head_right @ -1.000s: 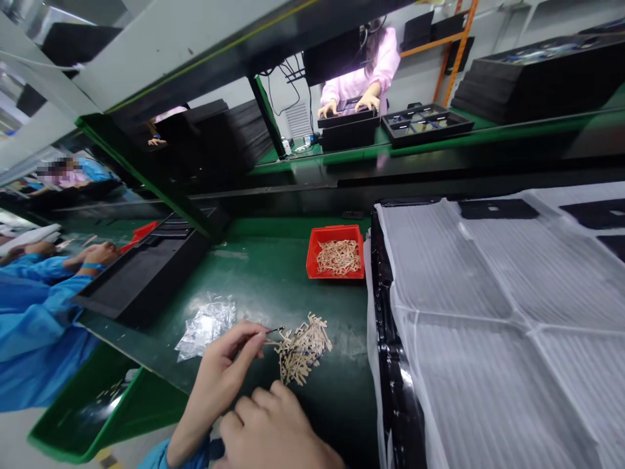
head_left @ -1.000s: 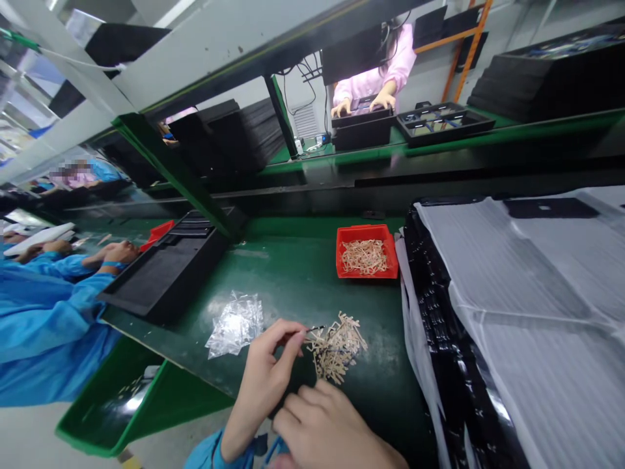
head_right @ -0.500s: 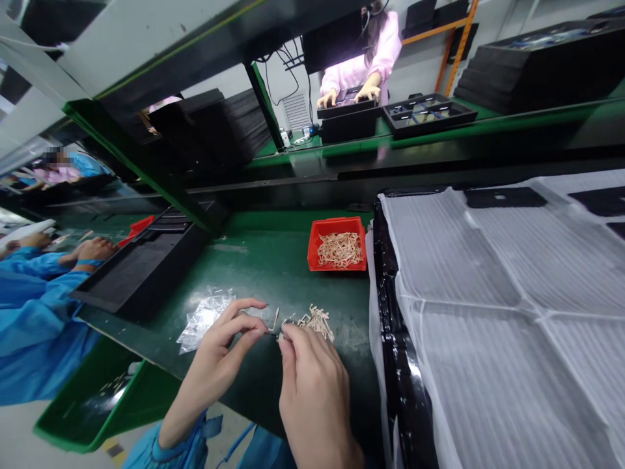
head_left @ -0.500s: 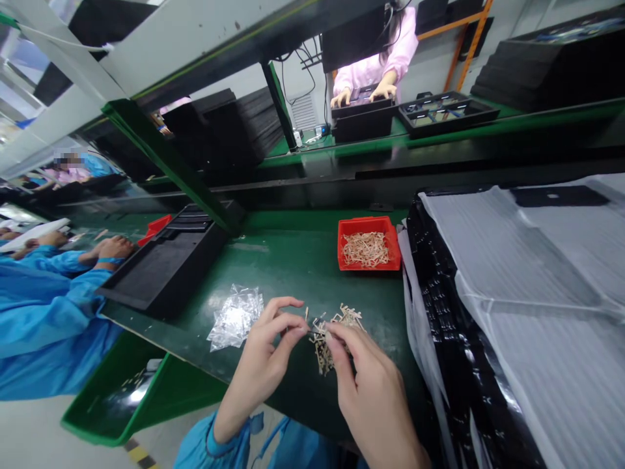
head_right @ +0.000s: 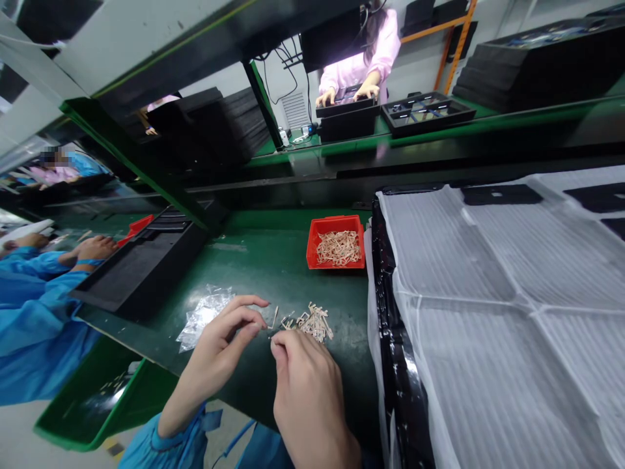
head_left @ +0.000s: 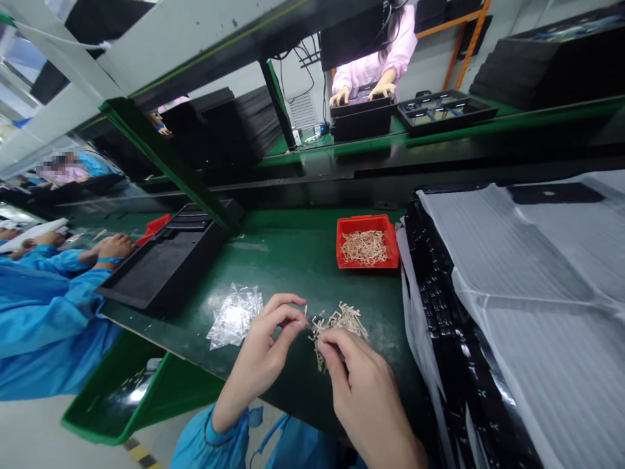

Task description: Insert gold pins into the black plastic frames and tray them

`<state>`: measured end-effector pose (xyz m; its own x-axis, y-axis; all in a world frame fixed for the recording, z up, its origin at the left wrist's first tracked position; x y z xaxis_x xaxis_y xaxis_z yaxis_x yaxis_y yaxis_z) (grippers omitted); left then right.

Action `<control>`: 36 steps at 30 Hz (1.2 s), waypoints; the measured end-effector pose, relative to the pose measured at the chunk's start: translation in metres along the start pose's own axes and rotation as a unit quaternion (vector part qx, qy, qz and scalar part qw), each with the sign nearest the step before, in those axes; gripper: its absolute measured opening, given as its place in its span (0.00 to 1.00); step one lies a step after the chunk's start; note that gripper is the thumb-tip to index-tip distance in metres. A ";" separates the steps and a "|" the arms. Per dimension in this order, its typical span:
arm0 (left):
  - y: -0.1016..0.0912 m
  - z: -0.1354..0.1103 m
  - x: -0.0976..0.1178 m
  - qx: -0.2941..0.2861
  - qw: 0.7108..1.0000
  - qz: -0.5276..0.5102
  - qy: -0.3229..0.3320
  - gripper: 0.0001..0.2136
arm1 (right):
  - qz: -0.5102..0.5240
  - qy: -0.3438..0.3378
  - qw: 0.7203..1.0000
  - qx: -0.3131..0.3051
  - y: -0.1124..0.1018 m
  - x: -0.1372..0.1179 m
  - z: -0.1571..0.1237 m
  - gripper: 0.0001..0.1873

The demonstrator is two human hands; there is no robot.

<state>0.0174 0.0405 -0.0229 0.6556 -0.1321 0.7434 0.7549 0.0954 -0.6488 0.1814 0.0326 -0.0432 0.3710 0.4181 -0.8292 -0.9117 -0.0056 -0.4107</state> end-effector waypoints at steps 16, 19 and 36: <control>0.001 -0.033 0.034 0.123 0.987 0.045 0.093 0.15 | 0.068 -0.015 0.997 0.028 -0.010 -0.008 0.003 0.13; 0.006 -0.029 0.032 0.094 0.992 0.019 0.083 0.16 | 0.093 -0.013 0.995 0.017 -0.009 -0.008 0.002 0.13; -0.005 -0.018 0.020 0.047 0.988 -0.144 0.020 0.08 | 0.182 -0.021 0.979 -0.086 0.007 -0.012 -0.003 0.13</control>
<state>0.0266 0.0193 -0.0074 0.4138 -0.2062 0.8867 0.9094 0.1384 -0.3922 0.1713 0.0253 -0.0374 0.0165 0.3977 -0.9174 -0.9379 -0.3119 -0.1521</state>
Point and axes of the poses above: each hand's wrist, its own z-axis towards the middle knuckle, its own y-axis out of the palm, x = y × z, the point moved 9 cm from there along z, towards the middle knuckle, and after that the axes turned 1 degree about z, right-handed, at the moved point
